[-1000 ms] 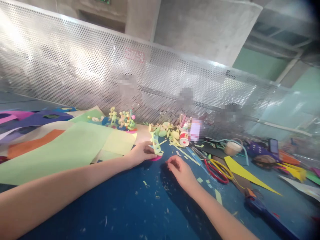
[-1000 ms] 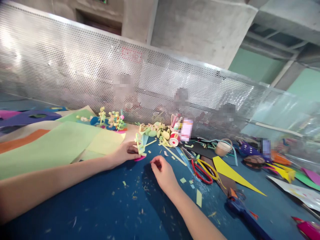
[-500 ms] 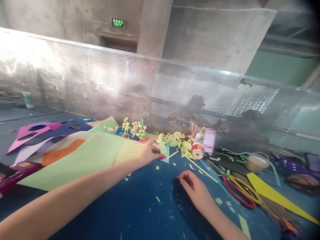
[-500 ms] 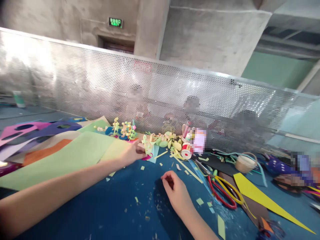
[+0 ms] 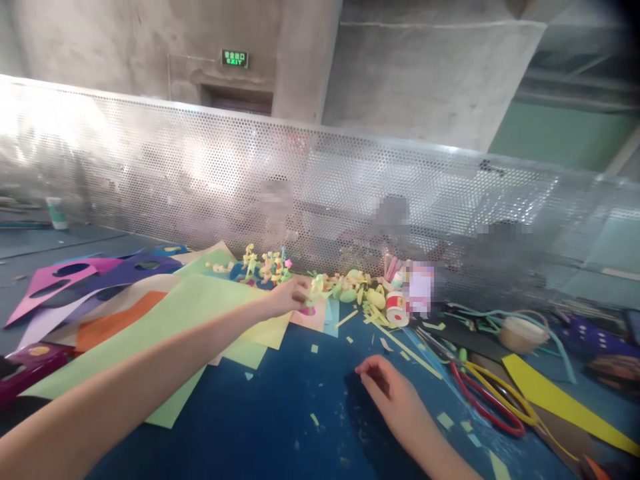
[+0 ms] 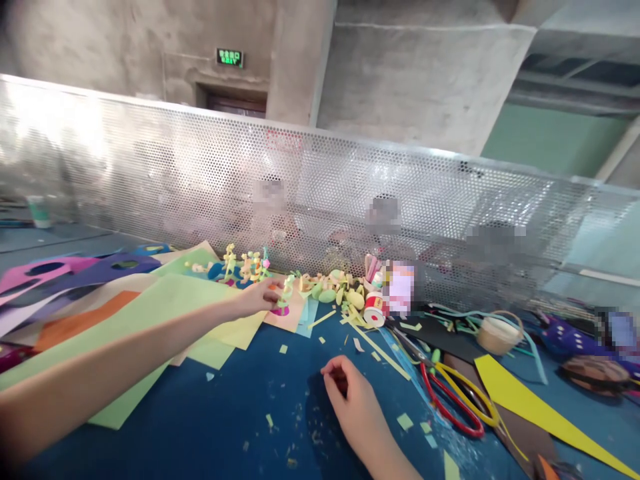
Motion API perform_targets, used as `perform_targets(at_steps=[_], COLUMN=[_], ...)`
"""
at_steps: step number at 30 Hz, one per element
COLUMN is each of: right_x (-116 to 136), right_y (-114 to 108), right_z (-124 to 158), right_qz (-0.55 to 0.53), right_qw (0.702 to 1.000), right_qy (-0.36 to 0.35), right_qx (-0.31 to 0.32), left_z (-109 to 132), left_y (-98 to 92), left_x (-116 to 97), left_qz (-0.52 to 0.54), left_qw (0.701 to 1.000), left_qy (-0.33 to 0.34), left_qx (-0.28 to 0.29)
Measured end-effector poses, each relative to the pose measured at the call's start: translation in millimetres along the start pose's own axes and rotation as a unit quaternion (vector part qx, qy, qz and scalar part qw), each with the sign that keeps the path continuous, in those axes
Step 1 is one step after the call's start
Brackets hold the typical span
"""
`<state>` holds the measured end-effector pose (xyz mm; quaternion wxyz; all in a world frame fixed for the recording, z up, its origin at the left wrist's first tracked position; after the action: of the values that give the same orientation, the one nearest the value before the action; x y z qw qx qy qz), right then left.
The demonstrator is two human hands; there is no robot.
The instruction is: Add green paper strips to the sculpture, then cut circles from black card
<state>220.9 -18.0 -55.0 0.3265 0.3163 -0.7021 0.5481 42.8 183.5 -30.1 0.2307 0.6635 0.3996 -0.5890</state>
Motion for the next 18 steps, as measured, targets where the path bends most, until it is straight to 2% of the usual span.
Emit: perform_targets(at_steps=[8,18], right_x=[-7.3,-6.1], right_y=[3.3,4.5], right_z=[-1.0,-6.3], right_qz=[0.021,0.026], right_qw=[0.999,0.999], right_qy=[0.013,0.015], right_qx=[0.024,0.028], left_z=[-8.2,5.5], left_y=[-17.9,-62.0], left_x=[3.6,22.6], left_qz=[0.020,-0.086], left_qw=[1.000,0.996], left_qy=[0.004,0.015], left_qx=[0.016,0.021])
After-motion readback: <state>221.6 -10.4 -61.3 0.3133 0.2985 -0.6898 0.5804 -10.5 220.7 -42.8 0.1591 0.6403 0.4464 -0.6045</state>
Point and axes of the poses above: each hand's wrist, its own z-axis away from the middle knuckle, its own y-axis out of the palm, x = y × z, the point moved 5 cm from there along -z, towards the middle knuckle, and after that the axes turned 1 degree about y, right-handed, at the moved point
